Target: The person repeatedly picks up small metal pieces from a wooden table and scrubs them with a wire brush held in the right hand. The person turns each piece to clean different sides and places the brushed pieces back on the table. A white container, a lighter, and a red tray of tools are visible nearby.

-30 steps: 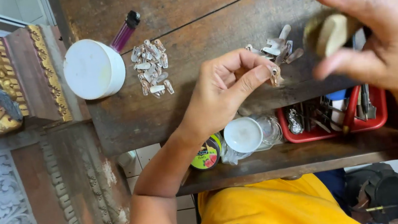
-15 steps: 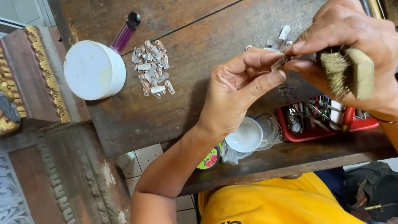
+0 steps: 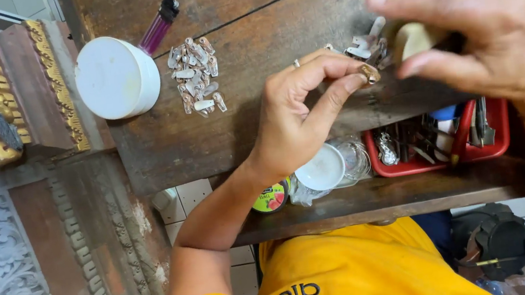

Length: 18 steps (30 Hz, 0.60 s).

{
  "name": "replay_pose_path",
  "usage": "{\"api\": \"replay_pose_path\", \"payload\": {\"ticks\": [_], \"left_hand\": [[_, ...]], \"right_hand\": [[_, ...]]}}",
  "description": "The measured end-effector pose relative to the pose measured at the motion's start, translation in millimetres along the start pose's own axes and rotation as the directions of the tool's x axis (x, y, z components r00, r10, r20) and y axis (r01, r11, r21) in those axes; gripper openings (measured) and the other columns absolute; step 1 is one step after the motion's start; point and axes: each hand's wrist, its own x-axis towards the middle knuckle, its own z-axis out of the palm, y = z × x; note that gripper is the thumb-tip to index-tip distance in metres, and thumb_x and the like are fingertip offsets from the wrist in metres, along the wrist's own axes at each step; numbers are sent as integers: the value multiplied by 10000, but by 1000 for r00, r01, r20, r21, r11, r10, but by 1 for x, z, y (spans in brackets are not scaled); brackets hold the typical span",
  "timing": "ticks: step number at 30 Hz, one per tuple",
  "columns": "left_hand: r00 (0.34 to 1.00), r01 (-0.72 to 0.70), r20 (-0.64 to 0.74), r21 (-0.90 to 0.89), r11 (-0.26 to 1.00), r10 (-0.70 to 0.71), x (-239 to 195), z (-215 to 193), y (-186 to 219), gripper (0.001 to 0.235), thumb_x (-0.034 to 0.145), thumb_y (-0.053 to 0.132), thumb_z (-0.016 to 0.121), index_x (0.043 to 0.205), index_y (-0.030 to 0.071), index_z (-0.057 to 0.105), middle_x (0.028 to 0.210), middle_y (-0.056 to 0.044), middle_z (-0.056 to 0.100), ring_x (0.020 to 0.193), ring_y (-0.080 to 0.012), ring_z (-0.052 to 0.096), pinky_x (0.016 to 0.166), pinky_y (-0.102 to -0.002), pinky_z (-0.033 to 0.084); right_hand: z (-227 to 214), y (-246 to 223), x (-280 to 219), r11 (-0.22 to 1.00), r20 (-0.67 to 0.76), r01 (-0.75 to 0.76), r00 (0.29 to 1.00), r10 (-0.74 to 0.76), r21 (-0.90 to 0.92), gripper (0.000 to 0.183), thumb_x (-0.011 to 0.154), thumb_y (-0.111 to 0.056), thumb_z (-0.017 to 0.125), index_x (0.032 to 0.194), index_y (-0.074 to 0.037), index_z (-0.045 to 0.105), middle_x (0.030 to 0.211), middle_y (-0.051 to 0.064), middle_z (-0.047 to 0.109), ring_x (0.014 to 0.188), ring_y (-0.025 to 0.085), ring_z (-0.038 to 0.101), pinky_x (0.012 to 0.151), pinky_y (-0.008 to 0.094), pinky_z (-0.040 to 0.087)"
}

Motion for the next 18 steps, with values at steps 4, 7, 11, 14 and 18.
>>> {"api": "replay_pose_path", "payload": {"ticks": [4,7,11,14,18], "left_hand": [[998,-41,58,104,994,35,9,-4,15,84,1046,45,601,1088,4,662,1043,-109,693,976,-231,692,906,-335,559],[993,-91,85,182,979,77,10,-17,22,87,1042,44,595,1060,-21,651,1026,-135,685,969,-265,679,892,-360,539],[990,-139,52,375,916,129,19,-20,10,59,1000,43,677,1039,18,713,984,-95,692,915,-246,693,834,-361,539],[996,-50,88,504,862,6,4,-22,-20,349,1058,24,703,1385,114,620,1075,-52,623,865,-195,660,847,-352,533],[948,177,104,610,772,-300,5,-25,-9,757,932,207,854,1537,63,423,1165,-70,479,833,-175,605,789,-351,527]], "right_hand": [[6,-20,11,998,0,64,998,-64,-7,711,886,-757,514,1351,-269,739,1045,126,396,856,272,372,855,475,352],[1,-8,-13,970,84,65,995,-46,-234,707,976,-809,564,1494,-365,751,1098,151,553,877,239,471,833,419,447],[-15,28,-37,954,68,-57,994,81,-295,874,1038,-660,774,1652,-41,837,1317,343,580,1251,453,538,1089,534,457],[-12,23,-40,987,86,-79,992,92,-141,888,999,-561,820,1624,69,787,1412,254,710,1311,447,484,1170,530,454],[-12,20,-42,988,68,-147,987,143,54,863,956,-361,805,1595,198,645,1482,337,665,1408,458,403,1294,559,300]]}}
